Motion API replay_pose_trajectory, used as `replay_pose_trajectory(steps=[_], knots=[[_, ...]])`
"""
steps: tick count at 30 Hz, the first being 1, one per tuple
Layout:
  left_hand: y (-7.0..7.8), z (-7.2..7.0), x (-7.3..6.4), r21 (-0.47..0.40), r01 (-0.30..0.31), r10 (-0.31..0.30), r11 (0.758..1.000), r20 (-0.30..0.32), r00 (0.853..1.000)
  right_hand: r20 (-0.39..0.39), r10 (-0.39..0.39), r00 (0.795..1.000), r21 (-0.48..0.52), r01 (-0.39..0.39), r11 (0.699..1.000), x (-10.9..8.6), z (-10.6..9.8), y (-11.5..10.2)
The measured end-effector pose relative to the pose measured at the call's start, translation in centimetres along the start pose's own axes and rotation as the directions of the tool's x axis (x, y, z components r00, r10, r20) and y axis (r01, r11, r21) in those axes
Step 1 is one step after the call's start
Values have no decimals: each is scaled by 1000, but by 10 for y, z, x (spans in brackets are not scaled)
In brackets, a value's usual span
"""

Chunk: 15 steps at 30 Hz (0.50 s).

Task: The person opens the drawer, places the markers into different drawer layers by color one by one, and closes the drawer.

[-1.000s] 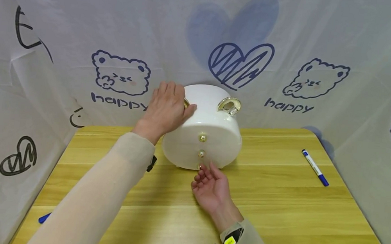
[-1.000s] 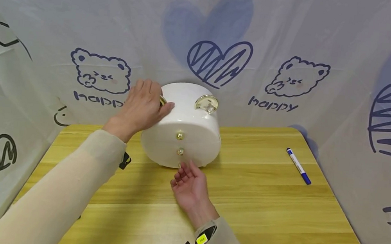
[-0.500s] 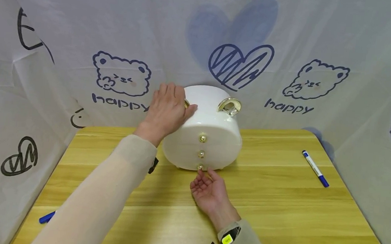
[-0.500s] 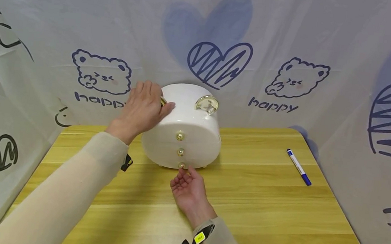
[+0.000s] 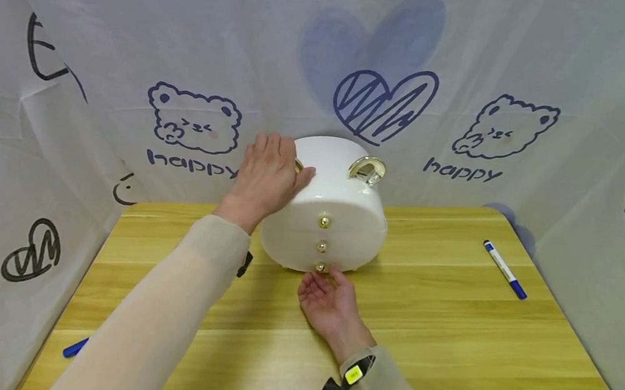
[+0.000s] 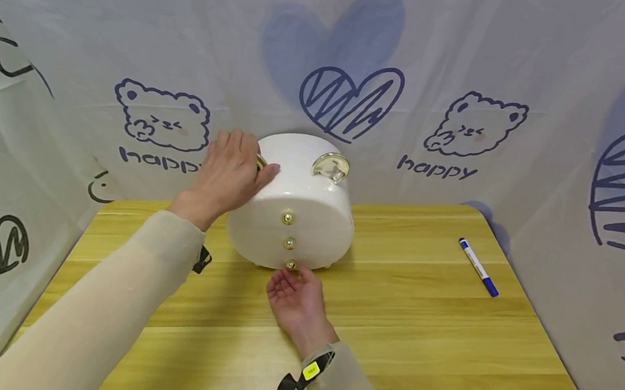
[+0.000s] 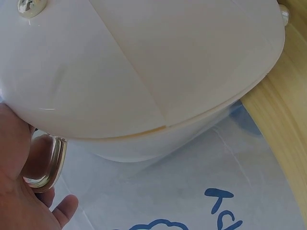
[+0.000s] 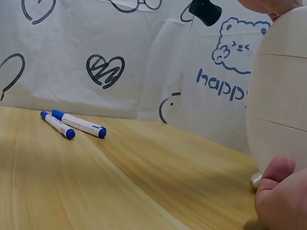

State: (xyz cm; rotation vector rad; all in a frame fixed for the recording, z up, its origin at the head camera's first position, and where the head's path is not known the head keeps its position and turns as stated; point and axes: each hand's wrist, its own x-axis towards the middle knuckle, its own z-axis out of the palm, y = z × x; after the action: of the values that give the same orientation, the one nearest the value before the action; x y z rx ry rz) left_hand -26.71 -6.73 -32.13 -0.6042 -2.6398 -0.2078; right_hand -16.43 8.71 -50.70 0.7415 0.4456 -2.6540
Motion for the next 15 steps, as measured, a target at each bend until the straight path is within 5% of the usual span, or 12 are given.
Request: replay_pose_trajectory(steps=[15], knots=[[0,-1,1,7,17,-18,1000,33,999,-6,-10,1000,-48,9,999,10,-1,3]])
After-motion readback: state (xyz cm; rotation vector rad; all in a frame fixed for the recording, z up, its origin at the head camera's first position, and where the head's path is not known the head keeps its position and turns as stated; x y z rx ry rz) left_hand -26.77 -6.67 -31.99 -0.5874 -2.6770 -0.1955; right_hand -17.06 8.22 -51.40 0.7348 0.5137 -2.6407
